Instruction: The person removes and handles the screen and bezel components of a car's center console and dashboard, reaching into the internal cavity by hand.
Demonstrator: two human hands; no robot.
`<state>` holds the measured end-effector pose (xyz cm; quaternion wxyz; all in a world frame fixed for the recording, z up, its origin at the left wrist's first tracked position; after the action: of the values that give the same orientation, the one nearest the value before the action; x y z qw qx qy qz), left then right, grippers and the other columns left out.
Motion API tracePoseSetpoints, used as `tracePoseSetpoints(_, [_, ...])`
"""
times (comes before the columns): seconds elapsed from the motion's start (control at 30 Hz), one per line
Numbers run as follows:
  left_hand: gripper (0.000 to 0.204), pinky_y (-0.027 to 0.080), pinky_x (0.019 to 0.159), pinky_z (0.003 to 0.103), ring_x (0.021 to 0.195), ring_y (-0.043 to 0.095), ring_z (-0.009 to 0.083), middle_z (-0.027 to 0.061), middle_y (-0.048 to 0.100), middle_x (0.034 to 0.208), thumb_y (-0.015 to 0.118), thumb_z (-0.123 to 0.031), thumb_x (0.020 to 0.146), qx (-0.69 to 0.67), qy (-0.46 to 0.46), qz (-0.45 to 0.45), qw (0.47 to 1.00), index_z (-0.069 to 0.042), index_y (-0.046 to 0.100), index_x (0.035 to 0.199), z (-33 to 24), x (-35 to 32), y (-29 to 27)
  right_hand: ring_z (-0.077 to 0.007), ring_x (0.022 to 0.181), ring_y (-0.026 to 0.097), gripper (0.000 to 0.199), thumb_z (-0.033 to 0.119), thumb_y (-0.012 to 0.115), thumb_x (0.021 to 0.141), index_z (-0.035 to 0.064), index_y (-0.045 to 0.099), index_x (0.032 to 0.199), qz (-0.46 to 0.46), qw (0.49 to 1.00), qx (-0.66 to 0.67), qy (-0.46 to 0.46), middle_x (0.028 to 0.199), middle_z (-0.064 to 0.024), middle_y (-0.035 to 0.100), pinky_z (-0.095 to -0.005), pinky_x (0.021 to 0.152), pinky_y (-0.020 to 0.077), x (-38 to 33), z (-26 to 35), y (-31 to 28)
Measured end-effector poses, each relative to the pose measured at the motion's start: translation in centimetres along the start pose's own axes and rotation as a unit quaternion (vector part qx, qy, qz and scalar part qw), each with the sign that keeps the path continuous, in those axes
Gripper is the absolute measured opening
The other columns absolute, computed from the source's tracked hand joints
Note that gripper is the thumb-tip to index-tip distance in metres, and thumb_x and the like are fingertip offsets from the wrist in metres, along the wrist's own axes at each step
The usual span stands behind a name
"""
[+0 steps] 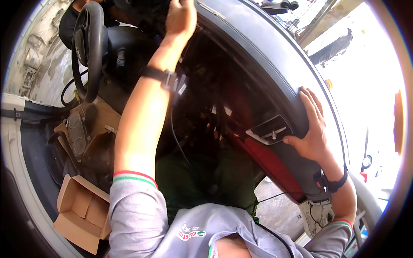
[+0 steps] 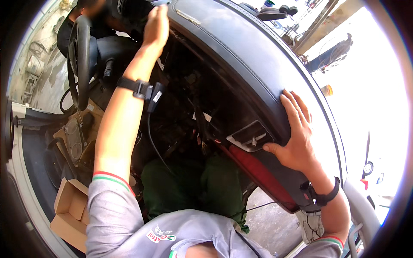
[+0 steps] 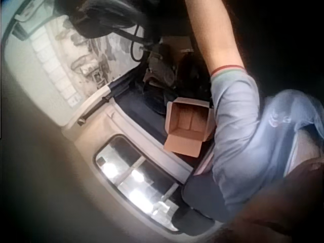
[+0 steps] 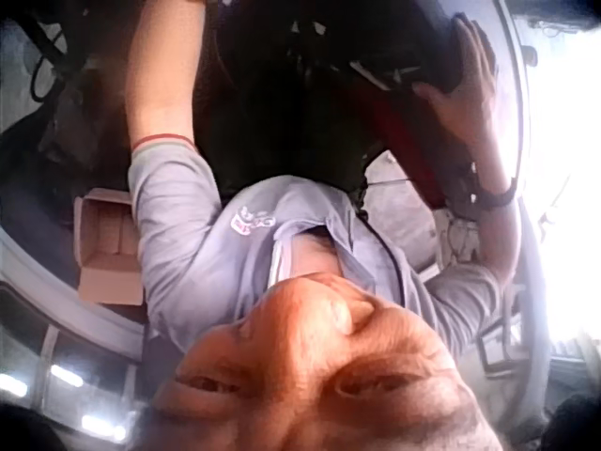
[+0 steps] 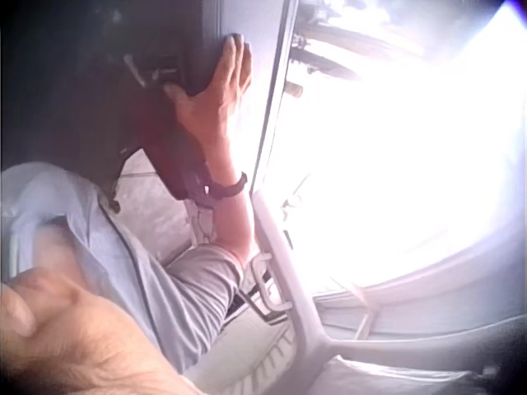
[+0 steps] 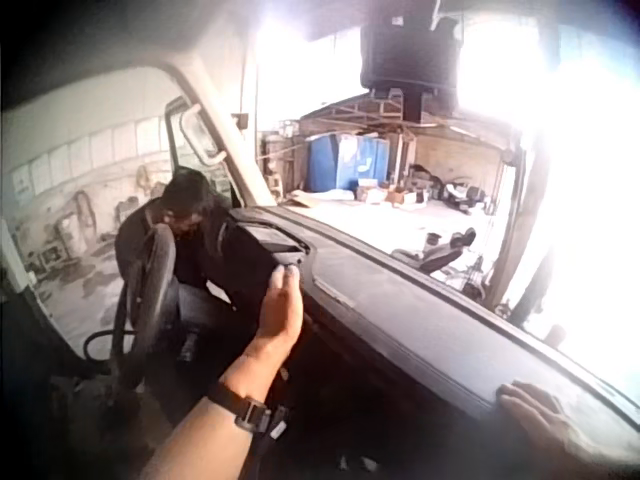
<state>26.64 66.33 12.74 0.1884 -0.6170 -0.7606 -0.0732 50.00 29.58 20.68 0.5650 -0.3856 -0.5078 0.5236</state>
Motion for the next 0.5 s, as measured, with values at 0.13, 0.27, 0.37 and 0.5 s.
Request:
tracePoseSetpoints(0.13, [0.062,0.045,0.104,0.048,0.122,0.06,0.0457,0.0317,0.066,0.125,0.042,-0.046,0.101,-0.059,-0.071,-0.095,0.991,0.006,0.062,0.128,2.9,-3.5,-5.4,-0.0421,0.151,0.034,0.114,0.023,0.095,0.052,0.0001,0.044,0.151,-0.003,1.0,-0.001,0.012,0.157,-0.0204,0.046,-0.0525,0.122,0.0302,-0.2,-0.2,0.2])
tracePoseSetpoints(0.27, [0.059,0.042,0.11,0.045,0.132,0.054,0.0443,0.0311,0.06,0.138,0.037,-0.04,0.105,-0.082,-0.14,-0.093,0.982,0.004,0.056,0.14,8.0,-7.6,-5.8,-0.043,0.15,0.035,0.112,0.025,0.095,0.054,-0.0003,0.045,0.151,-0.005,1.0,-0.001,0.001,0.156,-0.0218,0.046,-0.0535,0.121,0.031,-0.4,0.2,0.3])
tracePoseSetpoints(0.37, [0.058,0.041,0.111,0.044,0.134,0.053,0.0442,0.03,0.057,0.142,0.036,-0.038,0.107,0.016,-0.081,-0.098,0.992,0.002,0.048,0.148,7.2,-10.5,-3.2,-0.0437,0.15,0.035,0.111,0.025,0.095,0.055,-0.0008,0.045,0.151,-0.012,1.0,0.017,-0.022,0.155,-0.023,0.047,-0.0545,0.121,0.0316,-0.5,0.4,0.4])
tracePoseSetpoints(0.5, [0.055,0.04,0.114,0.045,0.137,0.05,0.0458,0.03,0.049,0.15,0.035,-0.033,0.108,-0.025,-0.084,-0.065,0.994,0.001,0.043,0.151,7.3,-10.9,-2.7,-0.0438,0.15,0.035,0.114,0.024,0.095,0.052,-0.0009,0.044,0.151,0.001,1.0,0.001,0.003,0.156,-0.0228,0.046,-0.0544,0.121,0.0301,-0.6,0.7,0.2])
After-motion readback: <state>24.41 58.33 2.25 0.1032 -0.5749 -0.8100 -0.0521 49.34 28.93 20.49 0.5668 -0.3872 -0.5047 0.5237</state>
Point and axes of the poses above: each hand's wrist, its own x-axis towards the middle knuckle, its own y-axis out of the palm, z = x × y, the point moved 5 cm from there along x, towards the middle knuckle
